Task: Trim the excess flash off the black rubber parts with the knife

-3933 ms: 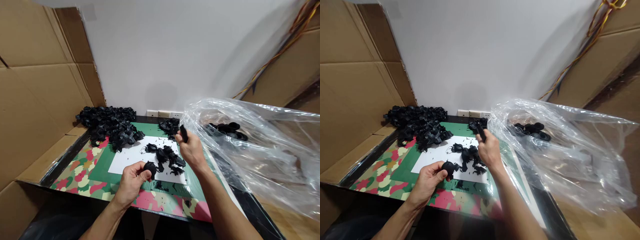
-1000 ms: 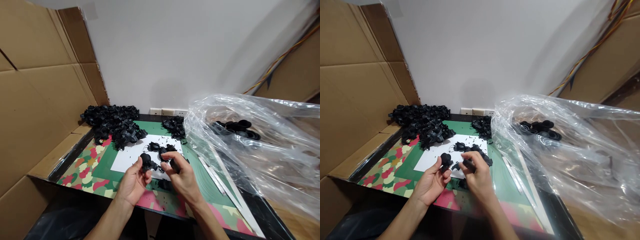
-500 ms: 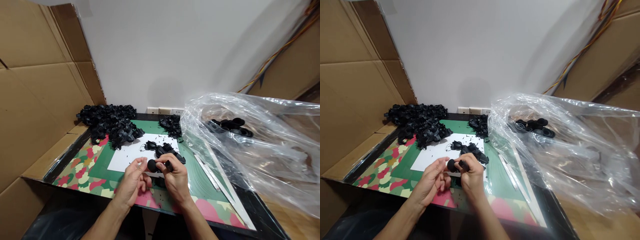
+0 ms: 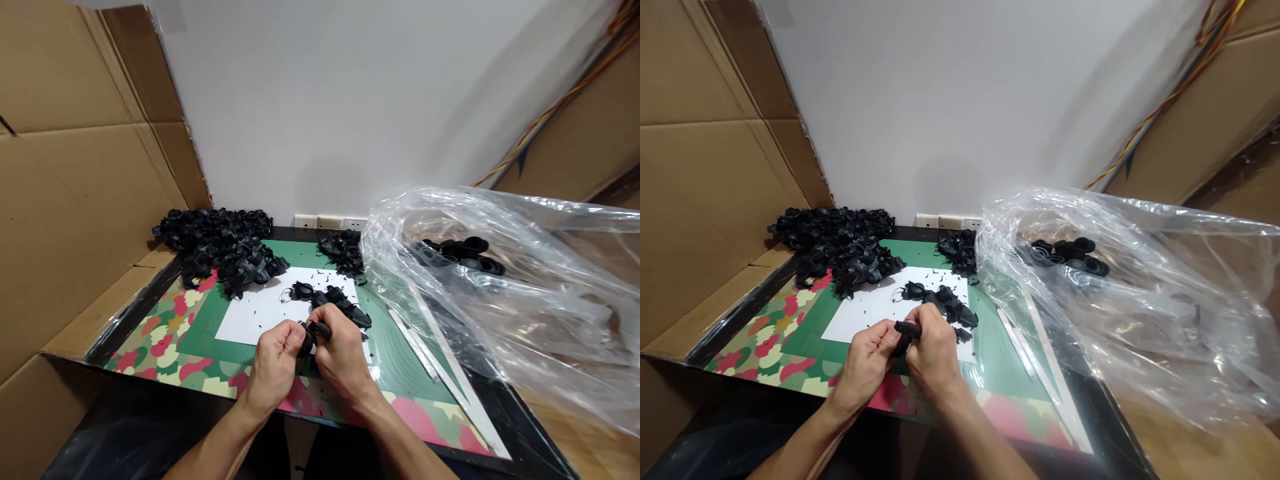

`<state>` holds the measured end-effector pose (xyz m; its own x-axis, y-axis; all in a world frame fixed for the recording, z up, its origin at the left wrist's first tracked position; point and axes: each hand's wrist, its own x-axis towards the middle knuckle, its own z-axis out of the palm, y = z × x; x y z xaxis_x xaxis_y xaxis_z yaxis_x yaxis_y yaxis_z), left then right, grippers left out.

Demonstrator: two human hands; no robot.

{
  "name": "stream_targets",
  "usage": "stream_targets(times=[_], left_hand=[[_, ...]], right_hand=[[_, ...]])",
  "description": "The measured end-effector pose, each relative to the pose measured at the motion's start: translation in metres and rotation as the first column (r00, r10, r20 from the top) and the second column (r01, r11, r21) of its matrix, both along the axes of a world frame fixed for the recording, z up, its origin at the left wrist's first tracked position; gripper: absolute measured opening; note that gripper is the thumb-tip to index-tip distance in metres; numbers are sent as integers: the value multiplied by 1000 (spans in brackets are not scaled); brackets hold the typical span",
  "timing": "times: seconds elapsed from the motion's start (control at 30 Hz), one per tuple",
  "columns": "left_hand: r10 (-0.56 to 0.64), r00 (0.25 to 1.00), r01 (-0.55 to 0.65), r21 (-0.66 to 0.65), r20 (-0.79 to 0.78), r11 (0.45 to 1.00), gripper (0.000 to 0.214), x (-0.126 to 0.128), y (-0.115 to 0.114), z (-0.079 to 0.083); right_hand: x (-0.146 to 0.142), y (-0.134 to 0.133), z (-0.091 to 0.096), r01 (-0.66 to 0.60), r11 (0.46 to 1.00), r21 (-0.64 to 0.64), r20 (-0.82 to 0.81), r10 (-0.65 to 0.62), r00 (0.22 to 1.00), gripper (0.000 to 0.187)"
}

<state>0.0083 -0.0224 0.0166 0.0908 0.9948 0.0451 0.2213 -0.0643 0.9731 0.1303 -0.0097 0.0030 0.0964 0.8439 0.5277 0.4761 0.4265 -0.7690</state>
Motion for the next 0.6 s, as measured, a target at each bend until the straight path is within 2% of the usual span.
stream_targets(times=[0.07, 0.13, 0.17, 0.2, 0.27, 0.33, 0.47, 0.6], left_hand=[[-46, 997, 53, 110, -61, 993, 38, 2, -14, 1], [-245, 970, 242, 181, -6, 953, 39, 3, -25, 0], [-293, 954, 274, 200, 69, 941, 41, 3, -28, -1], [-270, 952, 249, 147, 143, 957, 41, 2, -28, -2], [-87, 945, 114, -68, 316, 991, 41, -1, -21, -5], [46, 904, 32, -175, 426, 984, 43, -5, -9, -5], [132, 851, -6, -241, 508, 970, 47, -9, 6, -3], [147, 826, -6, -253, 544, 968, 46, -9, 5, -2]], right_hand=[[12, 14, 3, 73, 996, -55, -21, -74, 997, 7], [33, 31, 8, 202, 964, -170, -43, -212, 976, 7], [44, 39, 10, 263, 937, -231, -53, -282, 958, 13], [56, 45, 12, 291, 926, -241, -52, -311, 949, 16], [73, 50, 15, 303, 923, -238, -22, -317, 948, 20], [81, 47, 15, 261, 939, -226, -1, -268, 963, 25], [75, 31, 6, 155, 965, -210, 14, -155, 988, 31], [65, 22, 1, 151, 979, -138, -13, -154, 988, 25]])
